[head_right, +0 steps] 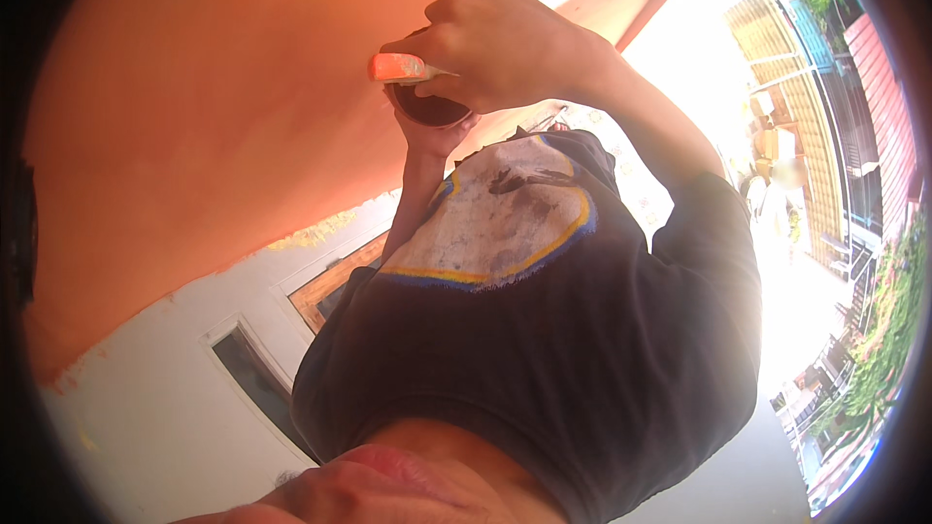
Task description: The person paints a ceiling with orange paint using a brush and a small paint can. They repeatedly dip the brush into the can and apply paint in broad strokes across the ceiling surface.
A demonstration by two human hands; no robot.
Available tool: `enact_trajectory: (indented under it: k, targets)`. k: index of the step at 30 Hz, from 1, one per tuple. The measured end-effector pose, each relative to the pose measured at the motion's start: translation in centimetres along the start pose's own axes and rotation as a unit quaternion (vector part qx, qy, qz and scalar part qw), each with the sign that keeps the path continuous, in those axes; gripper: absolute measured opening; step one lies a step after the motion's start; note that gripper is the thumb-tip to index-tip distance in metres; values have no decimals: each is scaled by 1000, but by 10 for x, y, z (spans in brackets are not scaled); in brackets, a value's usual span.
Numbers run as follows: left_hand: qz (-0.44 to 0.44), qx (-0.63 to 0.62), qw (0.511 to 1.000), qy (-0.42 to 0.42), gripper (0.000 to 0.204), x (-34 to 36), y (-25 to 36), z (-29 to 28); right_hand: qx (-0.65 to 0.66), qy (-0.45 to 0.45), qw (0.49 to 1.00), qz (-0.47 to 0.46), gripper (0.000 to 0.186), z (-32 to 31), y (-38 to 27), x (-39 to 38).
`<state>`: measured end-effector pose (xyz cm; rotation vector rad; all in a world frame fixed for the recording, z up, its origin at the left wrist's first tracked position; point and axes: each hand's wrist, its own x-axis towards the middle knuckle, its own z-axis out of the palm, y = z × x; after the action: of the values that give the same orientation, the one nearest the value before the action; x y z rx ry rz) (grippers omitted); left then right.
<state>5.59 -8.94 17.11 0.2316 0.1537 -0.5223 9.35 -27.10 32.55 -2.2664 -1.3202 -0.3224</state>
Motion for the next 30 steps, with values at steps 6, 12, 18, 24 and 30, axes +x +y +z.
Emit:
enact_trajectory:
  k: [6, 12, 18, 24, 30]
  targets:
    - [-56, -116, 971, -202, 75, 1, 12, -37, -54, 4, 998, -11, 12, 16, -9, 8]
    - [-35, -20, 970, -240, 73, 4, 17, -50, -47, 11, 999, -13, 14, 27, -13, 12]
    - [-14, 36, 995, -92, 73, -2, 13, -43, -37, 5, 999, 27, 18, 26, -7, 7]
    - [-17, 52, 998, -32, 75, 4, 15, -35, -62, -11, 997, 35, 27, 17, -1, 4]
    - [-3, 63, 994, -87, 79, 5, 17, -28, 64, 78, 991, 92, 27, -11, 6, -1]
